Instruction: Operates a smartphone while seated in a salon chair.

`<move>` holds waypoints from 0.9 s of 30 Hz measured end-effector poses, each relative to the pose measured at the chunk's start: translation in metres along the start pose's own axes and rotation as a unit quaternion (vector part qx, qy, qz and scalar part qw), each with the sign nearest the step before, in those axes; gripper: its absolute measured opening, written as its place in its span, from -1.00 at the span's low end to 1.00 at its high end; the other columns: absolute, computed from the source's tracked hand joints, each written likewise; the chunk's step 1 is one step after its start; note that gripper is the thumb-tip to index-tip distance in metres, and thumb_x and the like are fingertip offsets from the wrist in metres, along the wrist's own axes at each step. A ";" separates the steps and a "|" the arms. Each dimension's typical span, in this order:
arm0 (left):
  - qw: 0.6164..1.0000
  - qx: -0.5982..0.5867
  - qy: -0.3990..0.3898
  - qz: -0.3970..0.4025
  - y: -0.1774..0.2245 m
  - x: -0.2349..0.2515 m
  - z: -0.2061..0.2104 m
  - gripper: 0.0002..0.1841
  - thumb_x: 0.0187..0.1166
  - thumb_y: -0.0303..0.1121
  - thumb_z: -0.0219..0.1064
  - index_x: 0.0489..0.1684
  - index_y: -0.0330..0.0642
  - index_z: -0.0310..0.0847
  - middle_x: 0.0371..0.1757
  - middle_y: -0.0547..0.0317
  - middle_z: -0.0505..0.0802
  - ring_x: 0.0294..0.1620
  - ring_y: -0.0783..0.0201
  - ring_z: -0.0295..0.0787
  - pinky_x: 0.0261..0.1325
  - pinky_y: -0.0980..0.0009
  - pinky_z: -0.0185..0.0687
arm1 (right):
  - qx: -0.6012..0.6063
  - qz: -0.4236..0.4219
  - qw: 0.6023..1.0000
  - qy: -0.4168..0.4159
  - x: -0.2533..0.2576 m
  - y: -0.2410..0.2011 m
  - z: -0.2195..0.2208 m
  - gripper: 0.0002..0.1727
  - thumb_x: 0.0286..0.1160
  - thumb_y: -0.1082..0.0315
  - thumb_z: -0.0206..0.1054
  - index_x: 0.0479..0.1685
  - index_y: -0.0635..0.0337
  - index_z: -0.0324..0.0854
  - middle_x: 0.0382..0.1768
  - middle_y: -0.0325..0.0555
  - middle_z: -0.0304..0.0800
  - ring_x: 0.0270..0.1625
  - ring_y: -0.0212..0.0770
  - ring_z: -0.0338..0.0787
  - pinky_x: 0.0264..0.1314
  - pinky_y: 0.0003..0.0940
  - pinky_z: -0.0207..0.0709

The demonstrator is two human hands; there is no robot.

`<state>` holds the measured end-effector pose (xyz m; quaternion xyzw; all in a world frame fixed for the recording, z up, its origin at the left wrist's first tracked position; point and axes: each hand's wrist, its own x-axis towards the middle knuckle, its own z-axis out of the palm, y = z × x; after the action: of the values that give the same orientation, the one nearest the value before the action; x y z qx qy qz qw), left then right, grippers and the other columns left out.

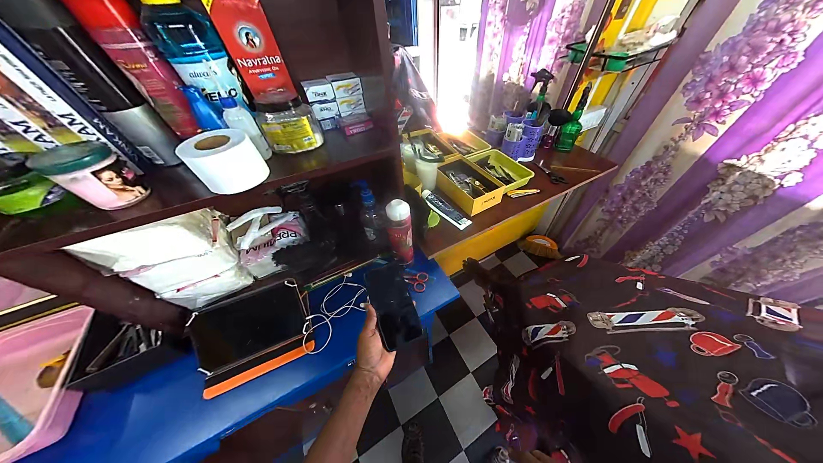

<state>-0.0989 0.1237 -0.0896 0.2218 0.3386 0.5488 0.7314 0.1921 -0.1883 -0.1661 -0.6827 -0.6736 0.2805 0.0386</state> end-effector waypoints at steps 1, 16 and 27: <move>1.000 0.013 0.021 0.011 0.002 0.006 -0.006 -0.34 0.83 0.18 -0.25 0.63 -0.07 0.39 0.42 -0.14 0.73 0.43 -0.08 0.67 0.43 -0.13 0.59 | -0.003 0.000 1.000 -0.007 0.001 -0.002 0.000 -0.55 0.74 -0.22 0.04 0.37 -0.33 0.63 0.08 -0.19 0.86 0.05 -0.03 0.88 -0.01 0.19 0.73; 0.987 0.120 0.085 0.063 0.028 0.083 -0.046 -0.46 0.85 0.08 -0.11 0.60 -0.03 0.37 0.48 0.09 0.68 0.49 0.12 0.60 0.49 -0.01 0.54 | 0.008 0.031 0.999 -0.037 0.004 -0.021 -0.001 -0.61 0.72 -0.11 0.14 0.33 -0.26 0.66 0.07 -0.13 0.86 0.05 0.03 0.87 0.03 0.24 0.72; 0.990 0.107 0.065 0.059 0.031 0.100 -0.032 -0.40 0.78 0.20 -0.07 0.59 0.06 0.44 0.46 0.15 0.73 0.49 0.13 0.63 0.50 -0.05 0.54 | -0.002 0.034 0.999 -0.043 0.010 -0.015 -0.005 -0.58 0.72 -0.14 0.13 0.35 -0.26 0.65 0.09 -0.12 0.86 0.10 0.03 0.87 0.07 0.22 0.71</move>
<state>-0.1257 0.2266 -0.1150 0.2821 0.4280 0.5652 0.6464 0.1798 -0.1763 -0.1586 -0.6923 -0.6519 0.3094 -0.0013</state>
